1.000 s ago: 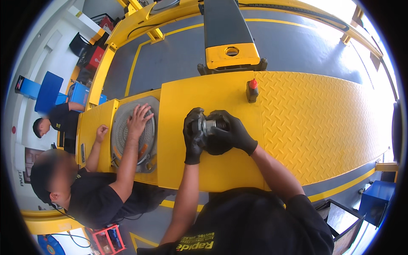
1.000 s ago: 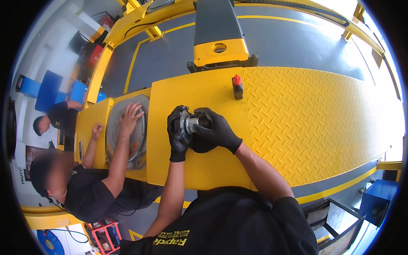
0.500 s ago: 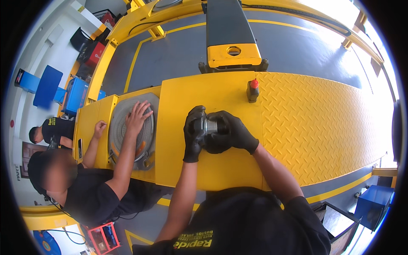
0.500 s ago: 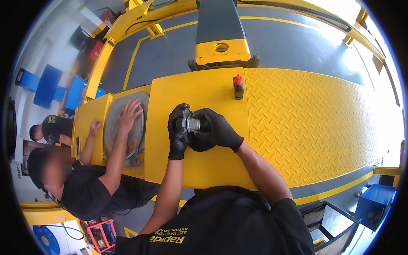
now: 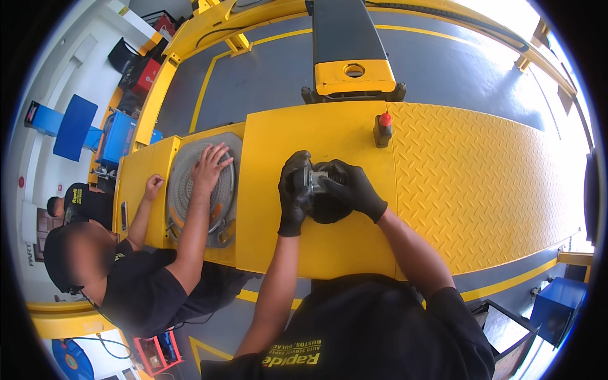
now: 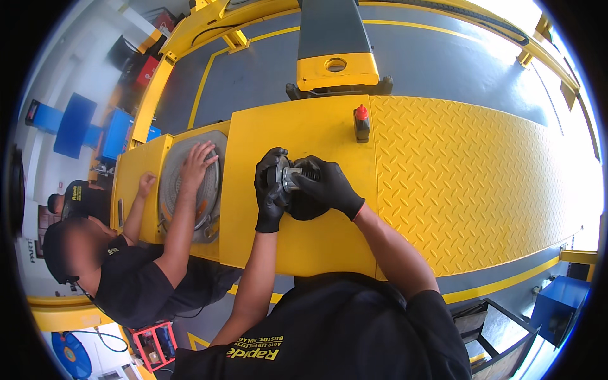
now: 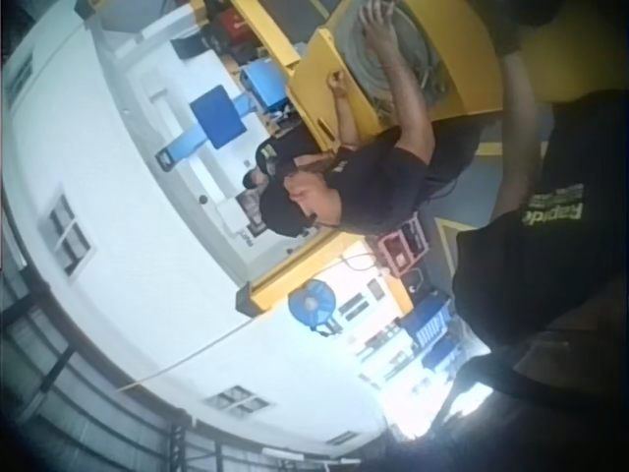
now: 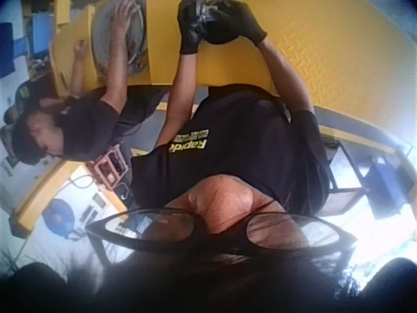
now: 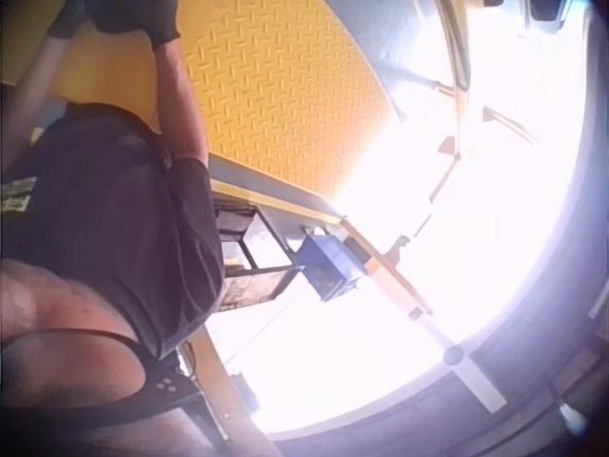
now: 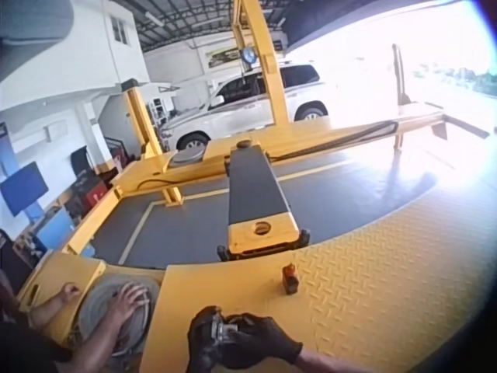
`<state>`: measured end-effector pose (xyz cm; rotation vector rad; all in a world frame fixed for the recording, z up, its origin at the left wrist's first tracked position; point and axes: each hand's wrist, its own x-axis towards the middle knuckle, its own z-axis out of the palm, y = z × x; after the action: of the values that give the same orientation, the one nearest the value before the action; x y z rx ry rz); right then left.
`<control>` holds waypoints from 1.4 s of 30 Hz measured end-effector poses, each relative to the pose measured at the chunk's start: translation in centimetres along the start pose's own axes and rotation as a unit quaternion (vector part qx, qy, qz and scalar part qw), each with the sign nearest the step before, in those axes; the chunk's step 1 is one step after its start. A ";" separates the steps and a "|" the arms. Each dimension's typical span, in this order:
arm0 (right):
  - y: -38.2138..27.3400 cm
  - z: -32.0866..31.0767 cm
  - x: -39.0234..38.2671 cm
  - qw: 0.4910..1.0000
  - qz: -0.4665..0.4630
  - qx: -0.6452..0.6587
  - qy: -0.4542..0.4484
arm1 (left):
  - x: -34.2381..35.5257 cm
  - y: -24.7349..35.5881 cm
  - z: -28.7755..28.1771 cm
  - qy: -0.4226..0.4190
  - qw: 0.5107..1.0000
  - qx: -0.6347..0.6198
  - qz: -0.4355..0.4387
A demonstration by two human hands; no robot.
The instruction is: The person applies a liquid from a small bottle to the threaded center of a wheel hub component held over a black cloth, then spreads the liquid around the threads by hand.
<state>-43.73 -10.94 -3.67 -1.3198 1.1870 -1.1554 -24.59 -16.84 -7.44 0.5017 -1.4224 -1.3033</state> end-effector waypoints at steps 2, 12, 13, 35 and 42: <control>-0.5 0.0 -0.6 0.999 -0.038 0.037 0.001 | 0.3 0.1 0.1 -0.012 1.000 -0.002 0.018; -0.3 -0.2 -1.3 0.983 -0.148 -0.106 0.019 | 0.4 0.5 0.7 0.000 0.999 0.006 0.031; -0.3 -0.4 -1.3 0.983 -0.151 -0.104 0.014 | 0.3 0.4 0.7 0.001 1.000 0.004 0.031; -0.4 0.0 -1.0 0.997 -0.058 -0.042 -0.005 | 0.4 0.4 0.5 0.004 0.994 -0.109 -0.002; 0.3 0.0 -0.3 0.999 -0.026 -0.028 -0.012 | 0.3 0.1 -0.1 -0.013 0.999 -0.041 0.005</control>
<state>-43.78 -10.65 -3.98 -1.4105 1.1814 -1.1475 -24.53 -17.15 -7.29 0.4248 -1.3850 -1.3580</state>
